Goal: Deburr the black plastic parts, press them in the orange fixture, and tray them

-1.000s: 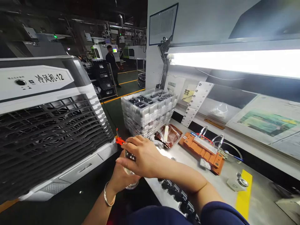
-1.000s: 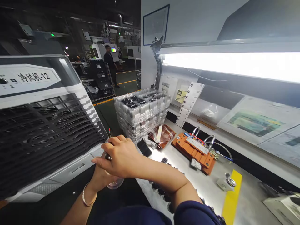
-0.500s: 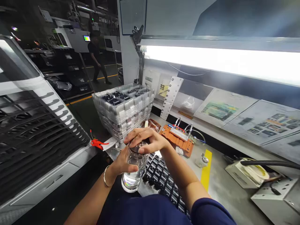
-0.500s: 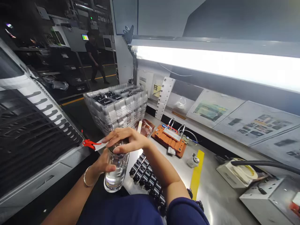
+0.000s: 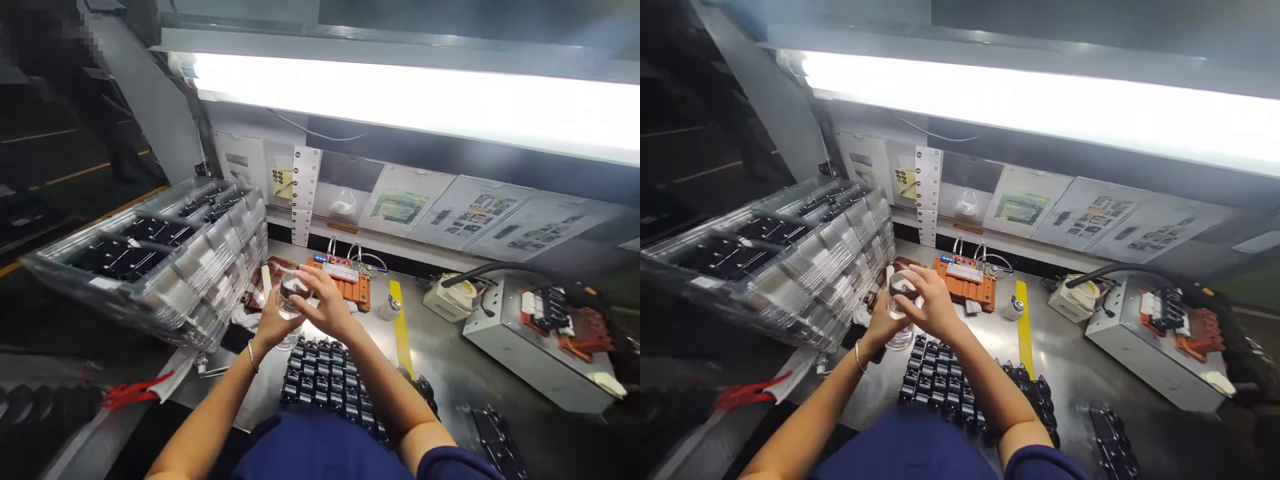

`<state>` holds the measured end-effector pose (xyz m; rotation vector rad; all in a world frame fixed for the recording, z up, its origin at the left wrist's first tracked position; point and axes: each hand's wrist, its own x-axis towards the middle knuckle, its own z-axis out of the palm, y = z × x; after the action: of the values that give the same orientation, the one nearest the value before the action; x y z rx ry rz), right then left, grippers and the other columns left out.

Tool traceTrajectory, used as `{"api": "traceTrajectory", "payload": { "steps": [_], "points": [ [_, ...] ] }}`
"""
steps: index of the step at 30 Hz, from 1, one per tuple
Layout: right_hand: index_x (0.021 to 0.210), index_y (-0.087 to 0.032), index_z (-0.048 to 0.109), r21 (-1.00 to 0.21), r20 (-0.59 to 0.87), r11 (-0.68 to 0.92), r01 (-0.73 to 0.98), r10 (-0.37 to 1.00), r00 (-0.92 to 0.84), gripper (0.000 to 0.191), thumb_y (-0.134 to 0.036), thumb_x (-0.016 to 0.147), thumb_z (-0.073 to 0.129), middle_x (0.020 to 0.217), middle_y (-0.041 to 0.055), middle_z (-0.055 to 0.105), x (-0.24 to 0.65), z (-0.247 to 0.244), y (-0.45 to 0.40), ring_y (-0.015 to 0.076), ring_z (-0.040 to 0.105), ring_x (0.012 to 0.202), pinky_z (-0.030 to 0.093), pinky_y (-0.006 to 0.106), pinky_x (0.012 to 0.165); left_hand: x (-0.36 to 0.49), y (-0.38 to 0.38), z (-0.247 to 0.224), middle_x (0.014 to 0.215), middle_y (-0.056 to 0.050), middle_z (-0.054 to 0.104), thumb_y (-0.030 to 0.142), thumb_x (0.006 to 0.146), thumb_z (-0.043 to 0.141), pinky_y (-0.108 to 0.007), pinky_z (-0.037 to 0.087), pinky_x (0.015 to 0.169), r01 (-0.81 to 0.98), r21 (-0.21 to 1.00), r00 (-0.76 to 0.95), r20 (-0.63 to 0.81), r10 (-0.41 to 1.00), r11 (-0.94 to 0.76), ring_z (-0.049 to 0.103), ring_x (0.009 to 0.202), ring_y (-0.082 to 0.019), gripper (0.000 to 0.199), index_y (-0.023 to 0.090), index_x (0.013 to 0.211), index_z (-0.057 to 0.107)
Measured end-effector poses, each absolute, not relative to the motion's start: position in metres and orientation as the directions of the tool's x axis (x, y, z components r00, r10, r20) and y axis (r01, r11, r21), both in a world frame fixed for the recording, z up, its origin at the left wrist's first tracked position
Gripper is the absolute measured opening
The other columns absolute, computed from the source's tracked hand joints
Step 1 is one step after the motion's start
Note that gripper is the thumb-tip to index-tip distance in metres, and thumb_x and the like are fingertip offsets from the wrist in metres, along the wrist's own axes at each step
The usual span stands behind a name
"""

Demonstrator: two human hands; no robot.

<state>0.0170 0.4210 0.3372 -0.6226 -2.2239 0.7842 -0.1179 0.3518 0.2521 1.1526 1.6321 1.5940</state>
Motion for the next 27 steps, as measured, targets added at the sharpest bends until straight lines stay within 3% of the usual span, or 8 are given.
{"api": "traceTrajectory", "payload": {
  "steps": [2,6,9,13,17,22,25,27],
  "points": [
    [0.123,-0.021,0.061,-0.756,0.372,0.581,0.303,0.761,-0.532,0.042,-0.038,0.084,0.061,0.128,0.0130,0.061,0.048,0.306,0.436,0.0234,0.055,0.120,0.043,0.046,0.102,-0.139,0.400,0.239,0.114,-0.013,0.063,0.035,0.055,0.081,-0.044,0.048,0.095,0.148,0.988,-0.542,0.119,0.832,-0.045,0.063,0.106,-0.027,0.073,0.017,0.117,0.046],
    [0.115,-0.017,0.064,-0.833,-0.022,0.084,0.546,0.982,-0.185,0.041,-0.040,0.082,0.056,0.108,0.0116,0.071,0.135,0.237,0.439,0.0221,0.068,0.092,0.054,0.041,0.083,-0.187,0.514,0.214,0.121,-0.017,0.058,0.027,0.054,0.083,-0.042,0.044,0.099,0.211,0.976,-0.703,0.119,0.701,0.046,0.059,0.112,-0.027,0.076,0.015,0.116,0.041],
    [0.109,-0.016,0.067,-0.702,-0.211,-0.226,0.676,0.972,0.106,0.040,-0.038,0.078,0.055,0.101,0.0115,0.072,0.202,0.199,0.409,0.0231,0.069,0.087,0.054,0.040,0.085,-0.216,0.589,0.190,0.126,-0.023,0.053,0.023,0.053,0.084,-0.041,0.040,0.103,0.279,0.946,-0.772,0.117,0.624,0.167,0.055,0.118,-0.029,0.080,0.010,0.116,0.037],
    [0.108,-0.017,0.067,-0.427,-0.311,-0.534,0.730,0.845,0.435,0.038,-0.035,0.078,0.052,0.103,0.0108,0.073,0.264,0.174,0.349,0.0251,0.069,0.091,0.053,0.039,0.086,-0.240,0.652,0.149,0.126,-0.023,0.052,0.028,0.056,0.084,-0.046,0.039,0.105,0.259,0.906,-0.813,0.018,0.582,0.334,0.053,0.121,-0.033,0.084,0.010,0.116,0.028],
    [0.109,-0.016,0.066,-0.325,-0.359,-0.647,0.690,0.759,0.543,0.040,-0.037,0.080,0.049,0.102,0.0115,0.072,0.292,0.156,0.311,0.0260,0.068,0.095,0.052,0.039,0.089,-0.252,0.670,0.116,0.125,-0.015,0.051,0.033,0.056,0.086,-0.049,0.037,0.107,0.252,0.866,-0.799,-0.065,0.598,0.432,0.049,0.124,-0.036,0.084,0.015,0.110,0.023],
    [0.118,-0.009,0.062,-0.244,-0.283,-0.668,0.703,0.743,0.607,0.048,-0.036,0.081,0.050,0.124,0.0184,0.062,0.308,0.133,0.324,0.0305,0.056,0.120,0.040,0.043,0.105,-0.259,0.663,0.106,0.124,-0.006,0.050,0.039,0.058,0.085,-0.045,0.033,0.111,0.251,0.897,-0.707,-0.086,0.702,0.363,0.044,0.129,-0.037,0.079,0.018,0.106,0.027],
    [0.128,-0.005,0.053,-0.308,-0.357,-0.739,0.598,0.673,0.648,0.059,-0.039,0.080,0.056,0.134,0.0229,0.054,0.314,0.117,0.348,0.0313,0.049,0.128,0.036,0.043,0.109,-0.254,0.651,0.111,0.135,-0.008,0.045,0.031,0.060,0.084,-0.042,0.028,0.114,0.279,0.908,-0.689,-0.037,0.724,0.313,0.038,0.133,-0.036,0.079,0.015,0.115,0.029],
    [0.129,-0.007,0.053,-0.373,-0.457,-0.757,0.537,0.653,0.604,0.059,-0.040,0.080,0.057,0.131,0.0208,0.057,0.318,0.107,0.360,0.0280,0.054,0.124,0.040,0.039,0.106,-0.238,0.626,0.114,0.140,-0.015,0.041,0.024,0.062,0.079,-0.043,0.030,0.113,0.318,0.902,-0.696,0.013,0.718,0.293,0.040,0.132,-0.033,0.077,0.011,0.121,0.030]
  ]
}}
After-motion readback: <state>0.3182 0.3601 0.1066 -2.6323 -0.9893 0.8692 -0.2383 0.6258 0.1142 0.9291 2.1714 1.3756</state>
